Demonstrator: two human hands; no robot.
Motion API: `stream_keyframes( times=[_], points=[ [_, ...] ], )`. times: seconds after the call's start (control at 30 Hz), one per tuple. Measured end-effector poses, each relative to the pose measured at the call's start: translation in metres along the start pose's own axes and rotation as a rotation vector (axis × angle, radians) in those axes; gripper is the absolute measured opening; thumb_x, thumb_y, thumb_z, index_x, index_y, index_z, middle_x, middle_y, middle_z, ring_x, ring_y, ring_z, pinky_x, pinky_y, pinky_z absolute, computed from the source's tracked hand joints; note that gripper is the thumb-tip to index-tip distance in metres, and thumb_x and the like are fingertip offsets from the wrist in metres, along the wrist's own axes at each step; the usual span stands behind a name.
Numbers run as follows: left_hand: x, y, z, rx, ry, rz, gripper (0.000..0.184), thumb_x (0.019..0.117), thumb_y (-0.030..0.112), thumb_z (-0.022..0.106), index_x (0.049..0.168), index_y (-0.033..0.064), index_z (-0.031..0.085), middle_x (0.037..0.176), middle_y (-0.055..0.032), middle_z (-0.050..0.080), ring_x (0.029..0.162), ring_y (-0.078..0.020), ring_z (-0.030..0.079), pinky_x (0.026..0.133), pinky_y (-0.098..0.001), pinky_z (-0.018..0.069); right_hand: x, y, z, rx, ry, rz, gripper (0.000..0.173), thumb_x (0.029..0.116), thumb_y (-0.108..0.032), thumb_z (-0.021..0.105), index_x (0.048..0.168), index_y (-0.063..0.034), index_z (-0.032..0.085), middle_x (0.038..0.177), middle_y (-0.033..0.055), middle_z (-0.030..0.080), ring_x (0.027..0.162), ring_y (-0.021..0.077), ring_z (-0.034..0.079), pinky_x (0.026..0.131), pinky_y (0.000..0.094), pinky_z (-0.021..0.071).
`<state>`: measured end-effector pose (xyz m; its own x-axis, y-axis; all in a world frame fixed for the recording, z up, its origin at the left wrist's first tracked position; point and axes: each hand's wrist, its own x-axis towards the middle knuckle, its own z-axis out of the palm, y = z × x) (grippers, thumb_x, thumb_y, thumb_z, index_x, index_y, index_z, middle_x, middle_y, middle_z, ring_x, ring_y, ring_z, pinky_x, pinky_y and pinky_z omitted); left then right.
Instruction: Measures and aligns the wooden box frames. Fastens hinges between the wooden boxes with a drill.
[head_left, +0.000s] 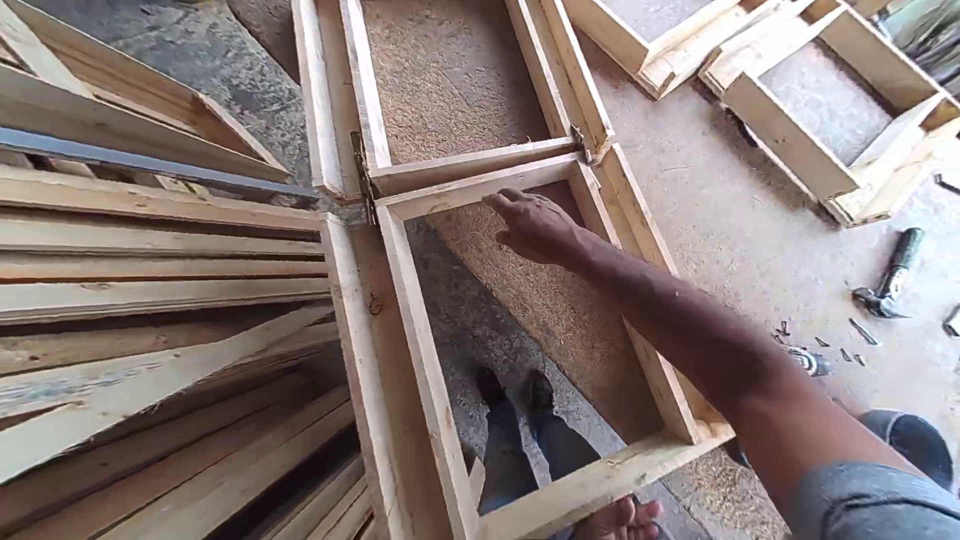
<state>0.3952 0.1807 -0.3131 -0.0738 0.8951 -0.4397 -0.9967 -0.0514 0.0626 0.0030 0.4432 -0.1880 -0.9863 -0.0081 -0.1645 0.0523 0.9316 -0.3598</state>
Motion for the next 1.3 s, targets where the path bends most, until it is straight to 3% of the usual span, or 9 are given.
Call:
stream_keyframes(
  times=[0.13,0.3,0.4,0.47,0.57,0.73,0.83,1.07,1.3],
  points=[
    [0.006,0.011,-0.022,0.341,-0.039,-0.127,0.075,0.0968,0.036,0.070,0.153,-0.0007,0.038,0.146,-0.0158,0.058,0.121,-0.0234,0.066,0.104,-0.0396,0.0540,-0.196,0.027,0.012,-0.014,0.088,0.480,0.068,0.0953,-0.038,0.067,0.154,-0.0117,0.046,0.161,0.0221,0.039,0.149,0.0397,0.038,0.121,0.0606,0.0297],
    [-0.047,0.084,0.029,0.983,-0.187,-0.417,0.056,0.1096,0.027,0.050,0.150,-0.0121,0.041,0.150,-0.0300,0.050,0.139,-0.0315,0.051,0.119,-0.0428,0.0370,-0.411,-0.004,0.076,0.154,0.420,1.038,0.069,0.0903,-0.041,0.074,0.140,0.0036,0.055,0.141,0.0326,0.053,0.125,0.0509,0.057,0.099,0.0682,0.0484],
    [-0.119,0.190,0.066,0.792,-0.049,0.021,0.063,0.1011,0.052,0.059,0.136,-0.0010,0.062,0.130,-0.0225,0.068,0.116,-0.0344,0.070,0.105,-0.0492,0.0558,-0.467,-0.056,0.110,0.652,0.267,1.340,0.070,0.0971,-0.049,0.064,0.141,0.0043,0.052,0.118,0.0259,0.068,0.103,0.0396,0.070,0.089,0.0616,0.0562],
    [-0.142,0.288,0.070,0.755,0.303,0.518,0.051,0.1001,0.051,0.061,0.127,0.0082,0.068,0.112,-0.0153,0.076,0.091,-0.0280,0.077,0.081,-0.0429,0.0655,-0.461,-0.077,0.138,1.202,0.178,1.397,0.060,0.1057,-0.046,0.052,0.143,0.0014,0.048,0.111,0.0236,0.071,0.093,0.0352,0.074,0.080,0.0533,0.0614],
    [-0.138,0.441,0.029,0.866,0.891,0.919,0.030,0.1108,0.026,0.045,0.126,0.0029,0.057,0.103,-0.0073,0.074,0.087,-0.0163,0.074,0.075,-0.0318,0.0625,-0.419,-0.102,0.160,1.606,0.283,1.432,0.054,0.1082,-0.045,0.048,0.141,-0.0018,0.047,0.113,0.0230,0.071,0.096,0.0355,0.074,0.079,0.0527,0.0622],
    [-0.082,0.640,-0.013,0.847,1.111,0.746,0.070,0.1050,0.056,0.050,0.153,0.0058,0.041,0.150,-0.0152,0.053,0.134,-0.0275,0.056,0.107,-0.0479,0.0486,-0.358,-0.158,0.193,1.687,0.643,1.585,0.052,0.1075,-0.043,0.050,0.142,-0.0043,0.044,0.106,0.0174,0.070,0.087,0.0273,0.073,0.072,0.0477,0.0625],
    [-0.022,0.712,-0.012,0.969,1.052,0.597,0.084,0.0990,0.071,0.045,0.156,0.0102,0.038,0.152,-0.0160,0.051,0.136,-0.0305,0.054,0.107,-0.0530,0.0477,-0.341,-0.189,0.234,1.672,0.889,1.532,0.046,0.1078,-0.031,0.050,0.141,-0.0010,0.042,0.106,0.0149,0.072,0.088,0.0238,0.074,0.076,0.0425,0.0636],
    [0.023,0.734,0.002,1.043,0.938,0.432,0.048,0.1003,0.032,0.053,0.145,0.0158,0.048,0.132,-0.0110,0.065,0.112,-0.0268,0.068,0.087,-0.0526,0.0596,-0.331,-0.194,0.241,1.630,1.128,1.525,0.037,0.0942,-0.007,0.055,0.128,0.0029,0.045,0.089,0.0182,0.073,0.074,0.0309,0.076,0.066,0.0474,0.0658],
    [0.011,0.686,0.002,1.033,0.970,0.552,0.046,0.0974,0.027,0.057,0.140,0.0091,0.053,0.130,-0.0111,0.064,0.113,-0.0221,0.066,0.091,-0.0487,0.0567,-0.350,-0.137,0.188,1.542,1.039,1.513,0.040,0.0853,-0.004,0.060,0.123,0.0044,0.048,0.086,0.0186,0.073,0.068,0.0311,0.074,0.060,0.0476,0.0648]
  ],
)
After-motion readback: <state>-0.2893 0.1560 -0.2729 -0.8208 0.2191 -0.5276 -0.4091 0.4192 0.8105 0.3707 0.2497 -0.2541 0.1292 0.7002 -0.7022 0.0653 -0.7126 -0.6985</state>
